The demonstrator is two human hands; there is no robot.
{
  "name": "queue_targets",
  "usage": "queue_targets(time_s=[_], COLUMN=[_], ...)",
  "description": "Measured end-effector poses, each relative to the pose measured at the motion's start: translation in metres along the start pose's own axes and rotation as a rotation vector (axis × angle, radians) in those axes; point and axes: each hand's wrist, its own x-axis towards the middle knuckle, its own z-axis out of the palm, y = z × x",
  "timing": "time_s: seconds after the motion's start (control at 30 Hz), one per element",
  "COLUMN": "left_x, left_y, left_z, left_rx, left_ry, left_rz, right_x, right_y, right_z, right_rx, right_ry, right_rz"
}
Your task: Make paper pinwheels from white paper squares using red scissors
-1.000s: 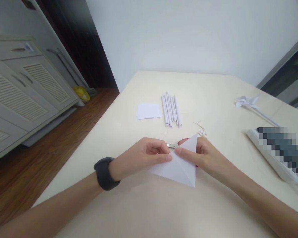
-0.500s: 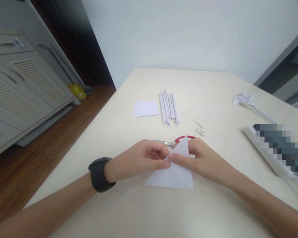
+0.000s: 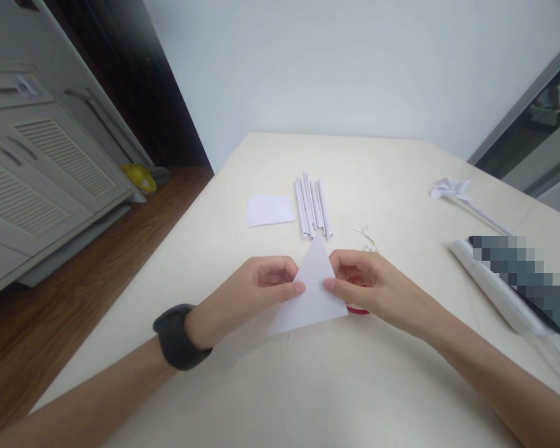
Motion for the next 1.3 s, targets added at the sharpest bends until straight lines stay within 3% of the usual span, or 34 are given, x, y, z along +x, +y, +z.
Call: queue_targets(time_s=[0.33,0.53,0.67,0.87,1.03,1.3], left_x=[0.001,-0.003,-0.006,-0.008,-0.008,-0.007], left_y=[-0.001,-0.001,0.001,0.004,0.004,0.007], left_z=[-0.003,0.003,0.009,0.010,0.009,0.004], left_rx=[0.074,0.206,0.381,0.452,0.436,0.327], left_ry=[0.041,-0.037,0.007,0.067,0.046,0.109], left_rz=[-0.011,0.059,0.113,0.116,0.100,0.114], right_x=[0.001,0.001,0.002,0.003,0.003,0.002], right_y=[0.003,0.002,0.006,0.012,0.005,0.002], right_z=[0.001,0.005,0.006,0.005,0.004,-0.004], right_rx=[0.037,0.102,0.019,0.003,0.033,0.073], right_ry=[-0.042,-0.017,-0.021,-0.015,0.023,-0.091], right_rz=[-0.012,-0.028,-0.007,0.033,0.023,0.017])
